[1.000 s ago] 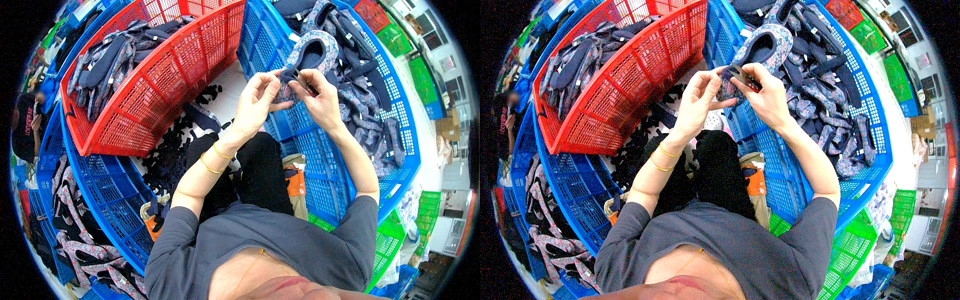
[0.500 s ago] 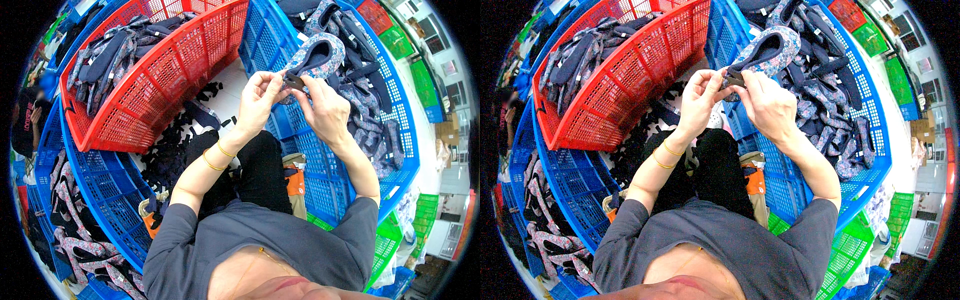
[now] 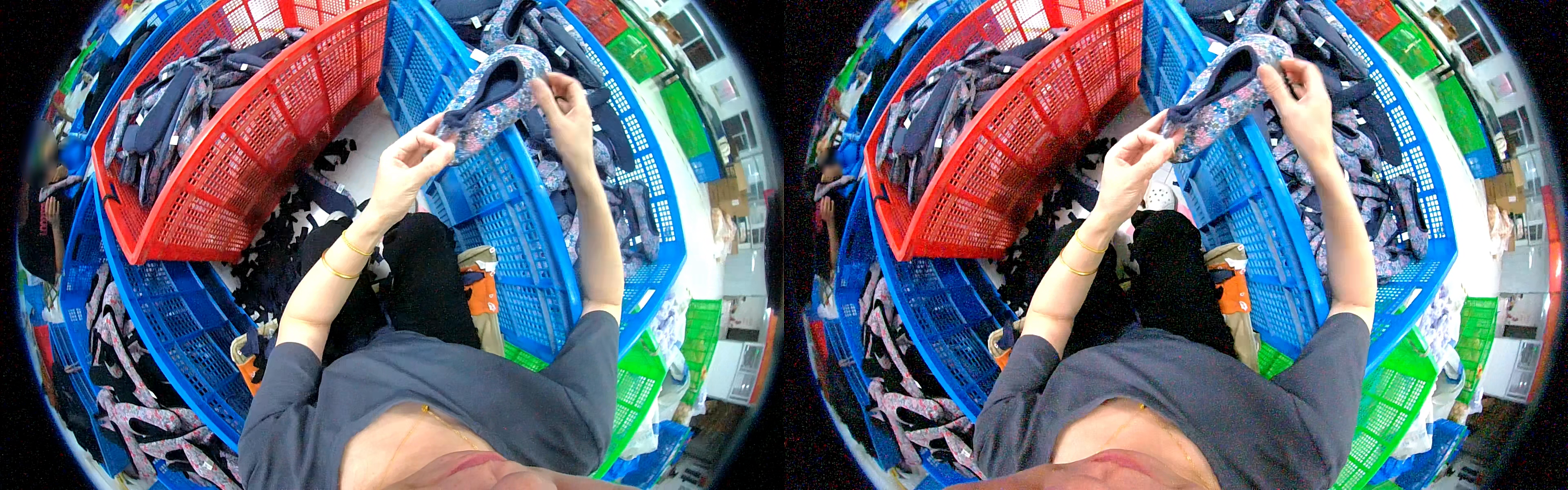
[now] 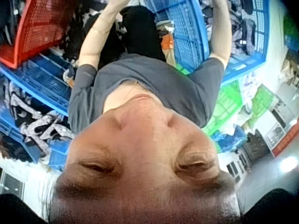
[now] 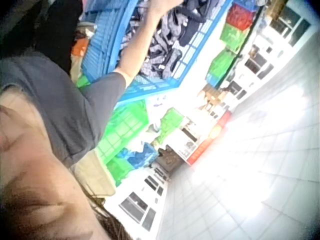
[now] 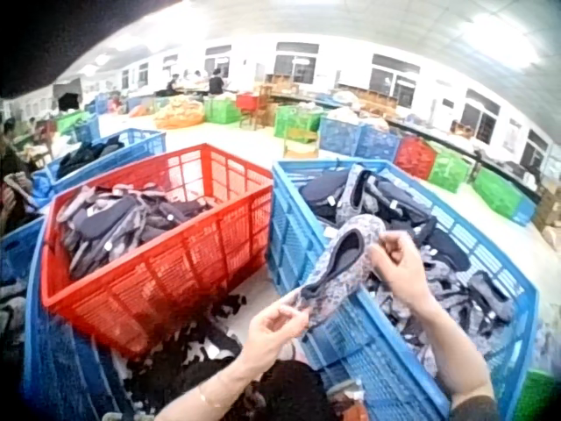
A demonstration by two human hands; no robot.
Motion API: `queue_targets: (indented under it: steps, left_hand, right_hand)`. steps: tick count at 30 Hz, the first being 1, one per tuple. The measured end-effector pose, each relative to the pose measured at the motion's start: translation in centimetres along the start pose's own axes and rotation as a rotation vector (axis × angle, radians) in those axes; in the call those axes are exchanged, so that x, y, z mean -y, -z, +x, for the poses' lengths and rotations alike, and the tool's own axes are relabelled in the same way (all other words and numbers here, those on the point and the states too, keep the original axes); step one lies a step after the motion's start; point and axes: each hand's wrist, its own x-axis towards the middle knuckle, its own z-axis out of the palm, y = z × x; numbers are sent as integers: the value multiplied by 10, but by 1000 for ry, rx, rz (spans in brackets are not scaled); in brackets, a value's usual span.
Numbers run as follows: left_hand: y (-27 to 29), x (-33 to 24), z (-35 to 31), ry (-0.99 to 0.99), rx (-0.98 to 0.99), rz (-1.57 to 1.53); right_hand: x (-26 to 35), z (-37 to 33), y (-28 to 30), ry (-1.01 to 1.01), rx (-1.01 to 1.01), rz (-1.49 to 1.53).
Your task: The person sits on the floor surrounded by large plastic crates filled with shoes. They repeatedly pick up individual shoes, turn them over to inspect the soles and uppers, and place them back into the crates.
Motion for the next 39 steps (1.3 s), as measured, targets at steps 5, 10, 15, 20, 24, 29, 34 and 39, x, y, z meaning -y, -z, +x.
queue_targets:
  steps: [5,10,15,20,24,29,34,39]
  left_hand:
    - [5,10,4,26,-2,68]
    - [18,19,10,133,-164,123]
    - [37,24,9,400,-123,-266]
    - [30,21,-4,617,26,-286]
    - [37,31,-5,615,121,-186]
    - [28,22,-3,546,50,-81]
    - [20,-2,-3,390,103,-324]
    - [11,-8,-4,258,162,-362]
  right_hand:
    - [-46,35,29,-580,173,355]
    - [-27,23,6,-388,515,708]
    - [34,-8,-26,-152,428,463]
    - [42,-32,-40,-172,459,437]
    - [34,-39,-46,-172,398,456]
    - [28,-39,-44,-179,301,513]
    - [22,-43,-50,-293,450,532]
    - [22,-47,-50,-155,478,427]
